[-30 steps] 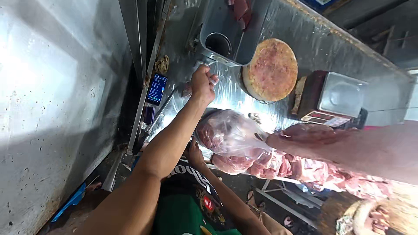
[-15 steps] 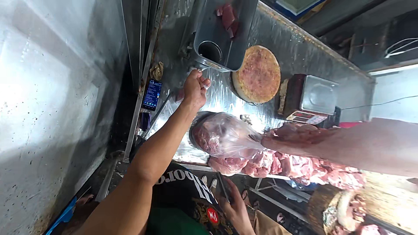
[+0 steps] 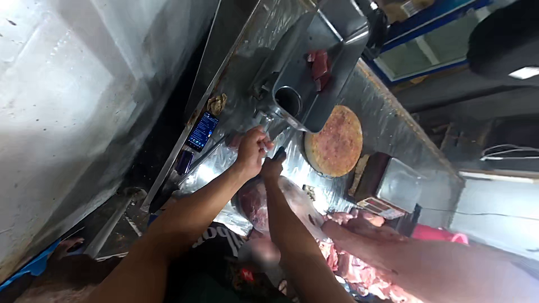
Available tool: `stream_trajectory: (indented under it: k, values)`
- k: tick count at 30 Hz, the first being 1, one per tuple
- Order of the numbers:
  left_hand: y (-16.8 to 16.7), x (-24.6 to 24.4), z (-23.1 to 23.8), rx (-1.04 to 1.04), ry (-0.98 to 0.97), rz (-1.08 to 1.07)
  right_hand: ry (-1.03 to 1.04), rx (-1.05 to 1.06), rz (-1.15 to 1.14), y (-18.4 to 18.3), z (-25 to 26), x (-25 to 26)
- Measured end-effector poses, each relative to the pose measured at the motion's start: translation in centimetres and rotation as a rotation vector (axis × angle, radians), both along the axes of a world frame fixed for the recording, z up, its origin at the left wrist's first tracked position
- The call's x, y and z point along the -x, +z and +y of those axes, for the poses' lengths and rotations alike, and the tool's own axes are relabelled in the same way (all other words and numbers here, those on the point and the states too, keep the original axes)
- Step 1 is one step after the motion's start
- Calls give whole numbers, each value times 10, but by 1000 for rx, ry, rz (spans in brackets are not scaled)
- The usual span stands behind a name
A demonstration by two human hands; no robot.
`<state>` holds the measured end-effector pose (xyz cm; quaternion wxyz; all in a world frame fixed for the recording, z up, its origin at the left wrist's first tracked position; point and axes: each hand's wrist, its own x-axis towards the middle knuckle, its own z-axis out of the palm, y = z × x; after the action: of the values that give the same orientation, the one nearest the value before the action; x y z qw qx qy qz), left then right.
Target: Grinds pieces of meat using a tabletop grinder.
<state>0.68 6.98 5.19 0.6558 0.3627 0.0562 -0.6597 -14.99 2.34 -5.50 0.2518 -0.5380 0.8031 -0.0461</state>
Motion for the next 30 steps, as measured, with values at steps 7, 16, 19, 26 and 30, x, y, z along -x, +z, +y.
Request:
stream_trajectory:
  k: [7,16,19,26,30]
  values:
    - [-19,-22,3,-45,85,107,140,-192,282,-32,-27,-12]
    - [-13,-17,-6,-40,58,190,-208,474,76,73,-64,24]
    - [-13,-15,-4,-36,64,195,-76,852,-2,168,-107,4]
    - [-16,-11,-7,-47,38,178,633,397,143,189,-261,-93]
    - [-14,-21,-4,-70,58,185,835,103,328,153,-284,-112]
